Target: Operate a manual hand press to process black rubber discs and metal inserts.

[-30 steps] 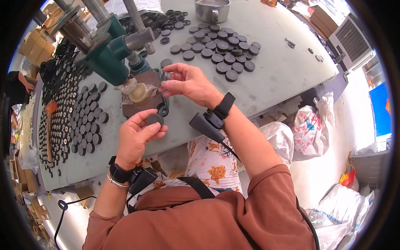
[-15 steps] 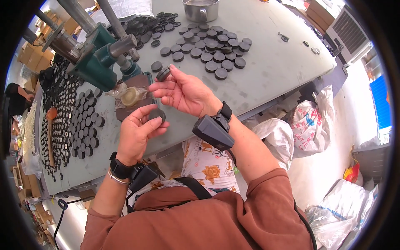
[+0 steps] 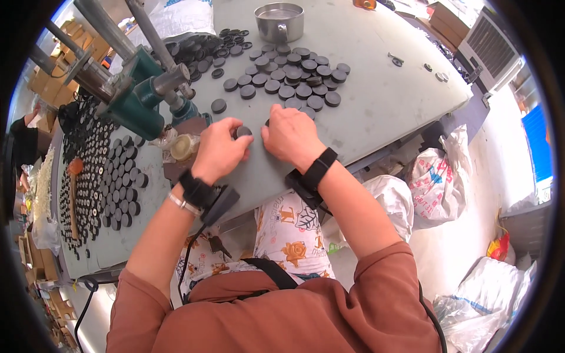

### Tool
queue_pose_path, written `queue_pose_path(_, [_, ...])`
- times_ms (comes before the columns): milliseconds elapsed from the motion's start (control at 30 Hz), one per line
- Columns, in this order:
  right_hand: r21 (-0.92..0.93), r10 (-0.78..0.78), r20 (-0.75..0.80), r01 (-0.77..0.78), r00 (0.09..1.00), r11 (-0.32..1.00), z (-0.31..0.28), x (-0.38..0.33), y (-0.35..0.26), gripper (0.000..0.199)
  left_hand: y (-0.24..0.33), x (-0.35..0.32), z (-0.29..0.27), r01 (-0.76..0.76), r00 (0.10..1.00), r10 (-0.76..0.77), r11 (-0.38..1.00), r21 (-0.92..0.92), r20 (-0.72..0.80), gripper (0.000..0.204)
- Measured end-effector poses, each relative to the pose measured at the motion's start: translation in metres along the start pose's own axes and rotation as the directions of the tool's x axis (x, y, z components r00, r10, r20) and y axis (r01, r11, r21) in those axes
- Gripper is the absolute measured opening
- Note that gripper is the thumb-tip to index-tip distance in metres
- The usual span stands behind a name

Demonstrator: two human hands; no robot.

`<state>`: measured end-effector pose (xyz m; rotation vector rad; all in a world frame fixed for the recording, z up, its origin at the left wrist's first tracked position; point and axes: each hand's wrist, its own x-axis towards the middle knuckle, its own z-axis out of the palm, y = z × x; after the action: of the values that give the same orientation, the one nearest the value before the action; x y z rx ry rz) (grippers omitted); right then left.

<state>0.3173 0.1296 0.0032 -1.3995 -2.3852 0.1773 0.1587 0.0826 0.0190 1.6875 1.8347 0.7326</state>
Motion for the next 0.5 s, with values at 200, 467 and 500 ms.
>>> queue_pose_path(200, [-0.001, 0.006, -0.184, -0.006, 0.983, 1.000, -0.007, -0.006, -0.001, 0.045, 0.001, 0.026, 0.002, -0.038, 0.973, 0.087, 0.975, 0.220, -0.216, 0.061])
queue_pose_path(467, [-0.154, -0.263, -0.020, 0.257, 0.964, 0.954, 0.004, -0.002, 0.012, 0.068, -0.012, 0.063, 0.025, 0.190, 0.974, -0.135, 0.925, 0.330, -0.184, 0.074])
queue_pose_path(500, [-0.175, -0.270, -0.004, 0.265, 0.963, 0.948, 0.004, 0.002, 0.015, 0.068, -0.002, 0.068, 0.028, 0.219, 0.971, -0.182, 0.936, 0.275, -0.155, 0.072])
